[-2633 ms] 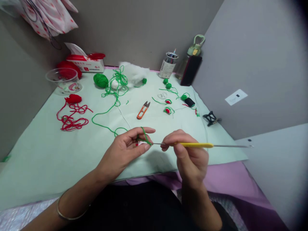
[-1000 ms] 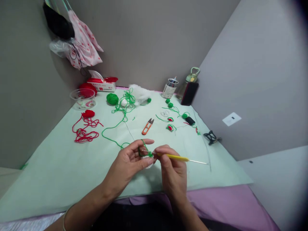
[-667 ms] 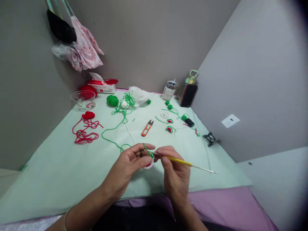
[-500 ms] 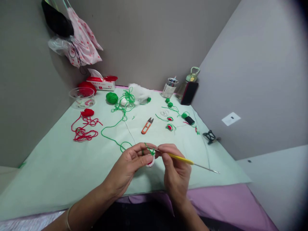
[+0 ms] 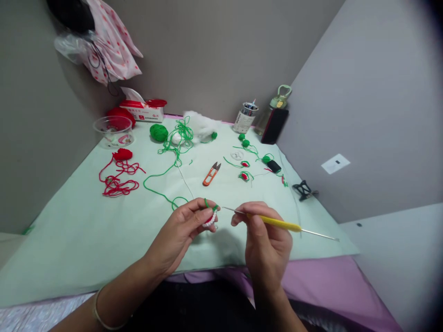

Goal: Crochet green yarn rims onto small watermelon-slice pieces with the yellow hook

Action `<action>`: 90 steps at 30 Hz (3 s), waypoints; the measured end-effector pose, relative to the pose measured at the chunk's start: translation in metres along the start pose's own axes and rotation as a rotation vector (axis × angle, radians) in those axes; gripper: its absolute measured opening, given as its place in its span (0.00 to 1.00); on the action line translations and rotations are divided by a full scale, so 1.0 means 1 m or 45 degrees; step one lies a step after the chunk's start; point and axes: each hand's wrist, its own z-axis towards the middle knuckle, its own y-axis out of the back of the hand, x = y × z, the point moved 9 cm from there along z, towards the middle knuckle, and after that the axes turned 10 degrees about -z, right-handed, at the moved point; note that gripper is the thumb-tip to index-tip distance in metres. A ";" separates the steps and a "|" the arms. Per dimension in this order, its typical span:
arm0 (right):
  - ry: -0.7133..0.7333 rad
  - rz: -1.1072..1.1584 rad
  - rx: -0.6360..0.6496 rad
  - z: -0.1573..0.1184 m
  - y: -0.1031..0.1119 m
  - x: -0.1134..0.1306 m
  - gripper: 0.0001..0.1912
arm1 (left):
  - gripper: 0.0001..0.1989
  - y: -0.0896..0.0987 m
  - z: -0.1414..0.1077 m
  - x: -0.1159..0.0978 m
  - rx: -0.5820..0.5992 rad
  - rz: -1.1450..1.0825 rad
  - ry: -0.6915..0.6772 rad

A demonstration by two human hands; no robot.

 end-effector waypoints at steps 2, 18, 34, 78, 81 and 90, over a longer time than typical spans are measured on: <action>0.024 -0.005 0.033 0.000 -0.003 0.002 0.10 | 0.09 0.000 0.000 0.000 0.000 0.004 0.005; 0.029 -0.027 0.076 0.001 -0.006 0.000 0.10 | 0.09 -0.001 -0.002 -0.001 -0.001 0.043 0.013; 0.056 -0.111 0.086 0.001 -0.008 0.007 0.10 | 0.07 -0.004 -0.001 -0.001 0.020 0.077 0.007; -0.032 -0.073 0.181 0.004 -0.021 -0.011 0.08 | 0.28 -0.002 -0.003 -0.015 0.041 0.405 -0.136; -0.051 -0.038 0.182 0.003 -0.020 -0.014 0.08 | 0.27 -0.003 -0.003 -0.014 0.051 0.346 -0.077; -0.033 -0.055 0.269 0.001 -0.020 -0.014 0.08 | 0.24 0.002 -0.004 -0.013 0.000 0.302 -0.102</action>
